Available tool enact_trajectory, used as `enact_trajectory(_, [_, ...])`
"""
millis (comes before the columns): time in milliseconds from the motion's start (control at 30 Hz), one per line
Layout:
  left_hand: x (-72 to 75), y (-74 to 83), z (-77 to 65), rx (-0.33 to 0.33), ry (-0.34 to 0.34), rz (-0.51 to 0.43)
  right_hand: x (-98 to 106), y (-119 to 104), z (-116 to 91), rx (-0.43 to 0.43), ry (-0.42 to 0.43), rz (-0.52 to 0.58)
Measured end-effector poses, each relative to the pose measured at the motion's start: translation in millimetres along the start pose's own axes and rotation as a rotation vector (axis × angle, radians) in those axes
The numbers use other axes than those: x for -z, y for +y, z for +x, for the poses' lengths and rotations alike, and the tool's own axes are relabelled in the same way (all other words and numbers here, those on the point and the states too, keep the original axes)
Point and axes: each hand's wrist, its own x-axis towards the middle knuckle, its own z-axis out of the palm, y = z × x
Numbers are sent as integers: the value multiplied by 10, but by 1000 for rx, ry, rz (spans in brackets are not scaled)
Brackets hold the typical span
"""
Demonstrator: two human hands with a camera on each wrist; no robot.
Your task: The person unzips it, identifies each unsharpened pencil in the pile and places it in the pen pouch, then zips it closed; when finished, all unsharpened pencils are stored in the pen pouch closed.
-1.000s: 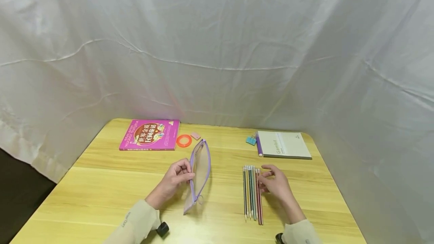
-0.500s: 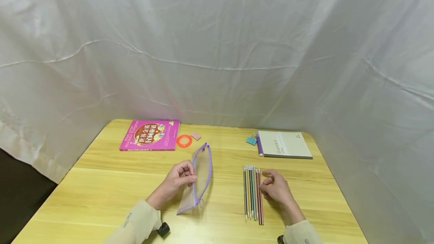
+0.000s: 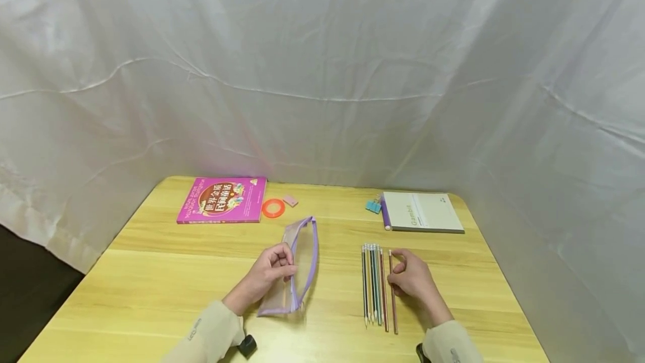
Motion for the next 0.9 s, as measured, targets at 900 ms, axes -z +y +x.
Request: enact_trajectory(900, [-32, -168, -36, -6, -11, -55, 89, -363, 39, 43, 14, 373])
